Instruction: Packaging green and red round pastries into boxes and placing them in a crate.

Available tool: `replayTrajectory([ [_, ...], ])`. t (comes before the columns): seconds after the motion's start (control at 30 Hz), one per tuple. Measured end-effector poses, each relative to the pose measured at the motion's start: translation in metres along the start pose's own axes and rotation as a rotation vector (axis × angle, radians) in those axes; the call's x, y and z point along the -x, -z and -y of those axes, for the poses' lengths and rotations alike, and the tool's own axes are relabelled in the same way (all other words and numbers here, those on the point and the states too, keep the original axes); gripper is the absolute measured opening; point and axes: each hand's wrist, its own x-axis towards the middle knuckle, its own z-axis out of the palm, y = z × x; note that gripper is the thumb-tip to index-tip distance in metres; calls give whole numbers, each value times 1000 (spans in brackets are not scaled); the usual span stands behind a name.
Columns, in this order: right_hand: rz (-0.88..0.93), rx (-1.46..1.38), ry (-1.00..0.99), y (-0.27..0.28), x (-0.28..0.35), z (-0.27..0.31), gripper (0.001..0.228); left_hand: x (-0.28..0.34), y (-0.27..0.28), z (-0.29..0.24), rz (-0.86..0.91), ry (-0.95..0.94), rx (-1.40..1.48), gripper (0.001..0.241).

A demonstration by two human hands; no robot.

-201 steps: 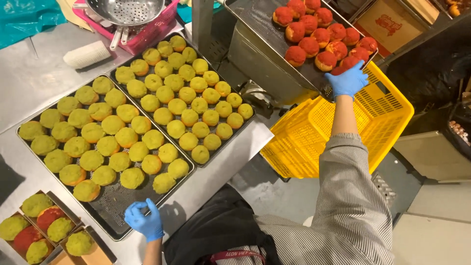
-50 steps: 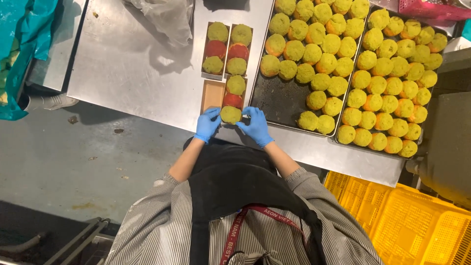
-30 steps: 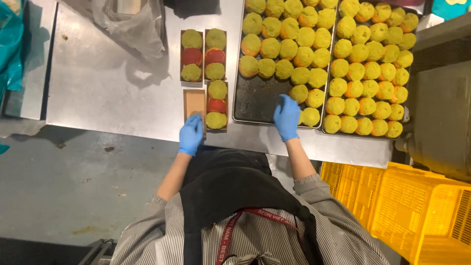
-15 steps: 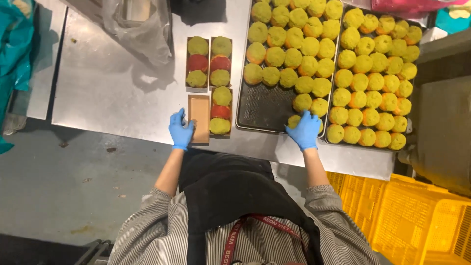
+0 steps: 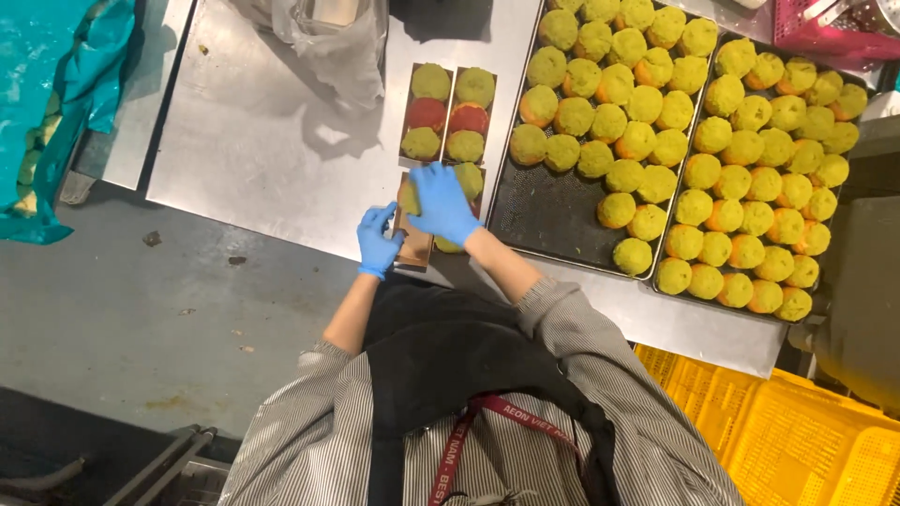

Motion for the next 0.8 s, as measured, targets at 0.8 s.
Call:
replayTrajectory([
  [0.8,-234,0,-400,95,117,-57,51,-24,-32,-88,-62,-153,-66,40],
])
